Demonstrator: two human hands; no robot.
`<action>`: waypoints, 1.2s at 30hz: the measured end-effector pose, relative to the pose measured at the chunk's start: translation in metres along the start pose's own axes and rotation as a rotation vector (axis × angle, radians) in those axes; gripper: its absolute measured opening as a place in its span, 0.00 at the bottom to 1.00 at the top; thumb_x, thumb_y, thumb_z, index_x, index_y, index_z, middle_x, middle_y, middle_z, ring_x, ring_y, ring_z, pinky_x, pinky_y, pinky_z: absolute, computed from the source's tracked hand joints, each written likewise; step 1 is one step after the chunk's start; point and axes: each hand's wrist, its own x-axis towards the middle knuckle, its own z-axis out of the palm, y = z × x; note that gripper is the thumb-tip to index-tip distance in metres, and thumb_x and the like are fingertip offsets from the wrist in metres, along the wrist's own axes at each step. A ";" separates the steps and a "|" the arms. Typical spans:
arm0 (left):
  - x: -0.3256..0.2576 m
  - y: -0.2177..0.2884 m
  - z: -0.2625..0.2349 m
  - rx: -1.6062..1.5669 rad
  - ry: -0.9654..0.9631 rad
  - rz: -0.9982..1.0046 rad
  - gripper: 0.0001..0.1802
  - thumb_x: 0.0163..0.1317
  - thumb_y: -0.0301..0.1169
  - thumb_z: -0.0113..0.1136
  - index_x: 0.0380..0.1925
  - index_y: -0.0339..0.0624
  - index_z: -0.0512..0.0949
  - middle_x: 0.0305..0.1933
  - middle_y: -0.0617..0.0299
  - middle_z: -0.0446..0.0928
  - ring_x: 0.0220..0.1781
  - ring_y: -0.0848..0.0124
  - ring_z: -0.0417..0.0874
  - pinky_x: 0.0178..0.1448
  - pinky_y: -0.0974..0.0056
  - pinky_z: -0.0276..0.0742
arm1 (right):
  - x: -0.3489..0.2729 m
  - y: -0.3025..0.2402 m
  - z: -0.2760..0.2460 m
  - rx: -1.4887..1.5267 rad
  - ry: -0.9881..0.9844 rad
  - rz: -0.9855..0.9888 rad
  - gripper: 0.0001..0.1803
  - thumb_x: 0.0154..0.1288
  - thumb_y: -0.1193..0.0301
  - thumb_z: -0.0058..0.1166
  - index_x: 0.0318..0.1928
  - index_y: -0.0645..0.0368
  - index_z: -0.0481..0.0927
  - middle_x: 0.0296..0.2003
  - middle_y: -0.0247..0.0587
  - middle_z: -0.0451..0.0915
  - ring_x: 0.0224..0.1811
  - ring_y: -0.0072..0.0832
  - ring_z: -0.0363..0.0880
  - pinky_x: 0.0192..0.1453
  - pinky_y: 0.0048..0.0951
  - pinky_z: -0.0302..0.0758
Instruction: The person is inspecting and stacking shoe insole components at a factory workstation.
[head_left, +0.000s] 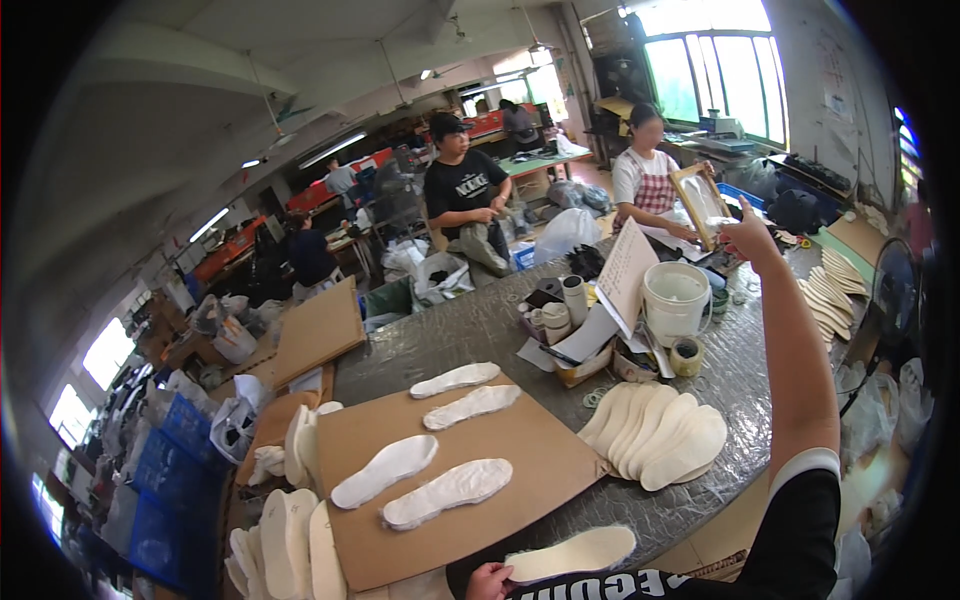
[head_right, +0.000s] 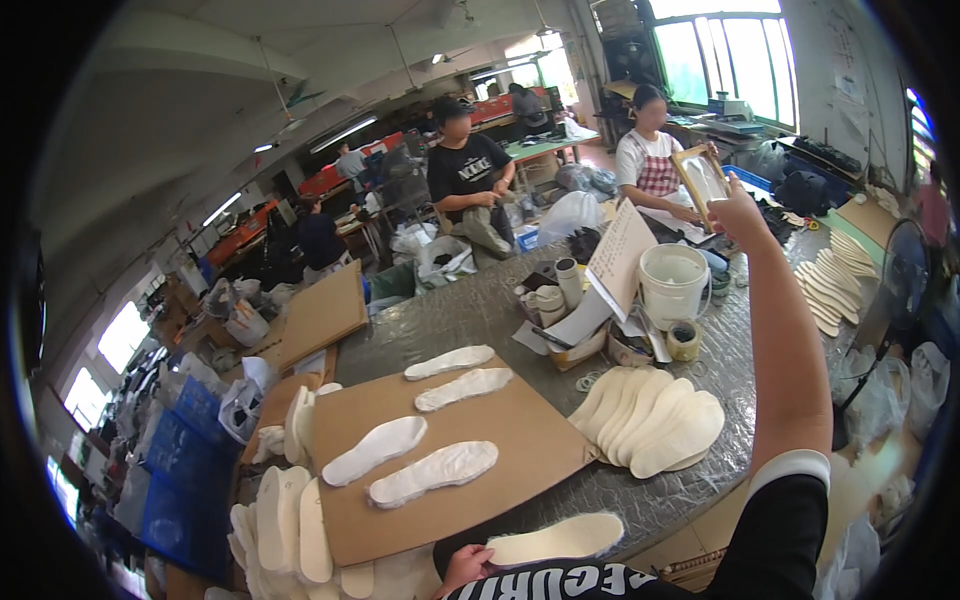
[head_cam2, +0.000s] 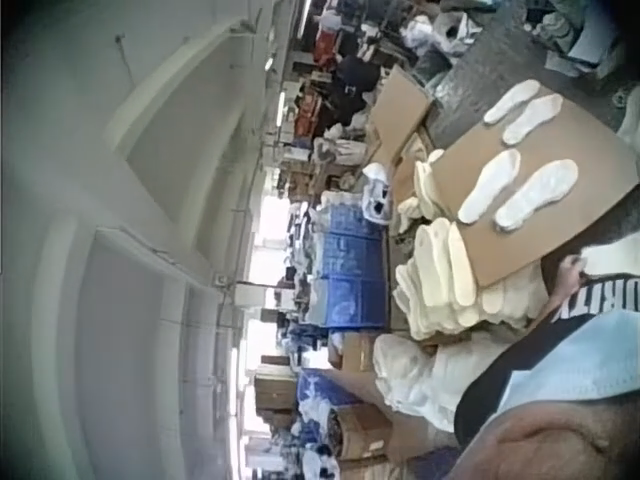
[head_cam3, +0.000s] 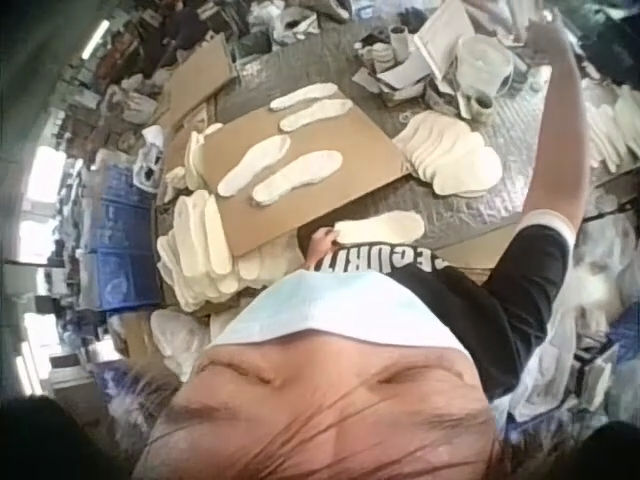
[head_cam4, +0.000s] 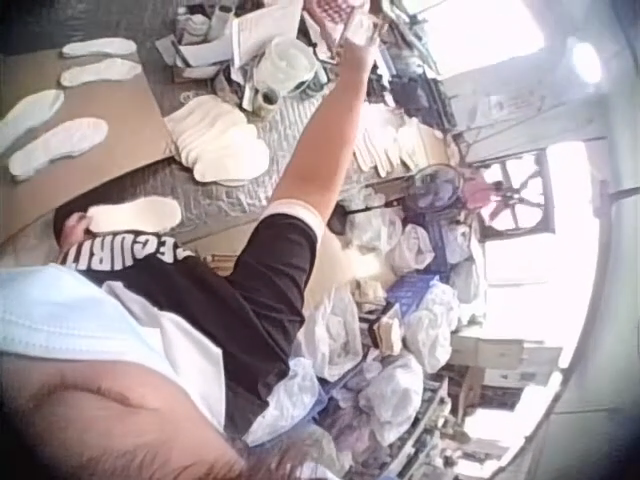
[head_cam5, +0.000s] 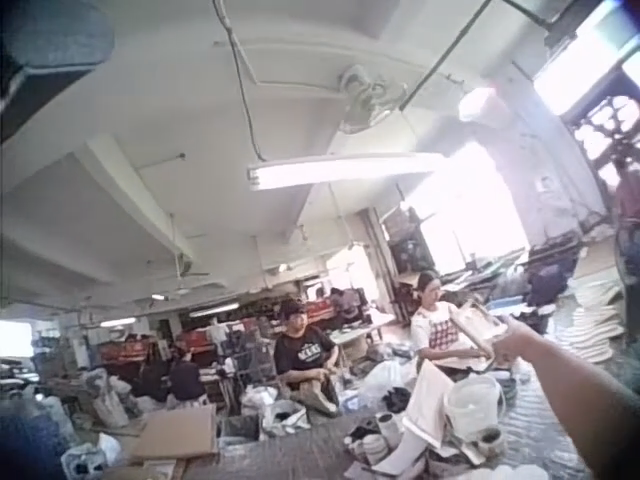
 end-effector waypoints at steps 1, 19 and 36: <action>-0.001 0.003 0.001 -0.002 -0.009 -0.023 0.13 0.62 0.23 0.59 0.43 0.24 0.71 0.41 0.46 0.77 0.44 0.56 0.82 0.48 0.52 0.84 | -0.002 -0.004 0.002 -0.021 0.055 -0.012 0.49 0.58 0.72 0.55 0.75 0.52 0.41 0.25 0.37 0.78 0.17 0.20 0.71 0.15 0.24 0.64; -0.012 0.046 0.013 0.672 -0.047 0.022 0.20 0.59 0.39 0.63 0.46 0.35 0.80 0.40 0.51 0.82 0.42 0.64 0.82 0.48 0.62 0.77 | -0.082 0.208 0.061 -0.352 0.192 -0.130 0.27 0.51 0.69 0.62 0.53 0.66 0.76 0.46 0.54 0.81 0.43 0.43 0.82 0.48 0.40 0.77; -0.031 0.049 0.020 0.494 0.055 0.087 0.12 0.60 0.33 0.63 0.38 0.35 0.82 0.35 0.57 0.82 0.36 0.69 0.81 0.41 0.65 0.76 | -0.315 0.350 0.068 -0.729 0.106 0.314 0.33 0.64 0.62 0.52 0.66 0.62 0.62 0.67 0.48 0.61 0.73 0.43 0.51 0.76 0.42 0.46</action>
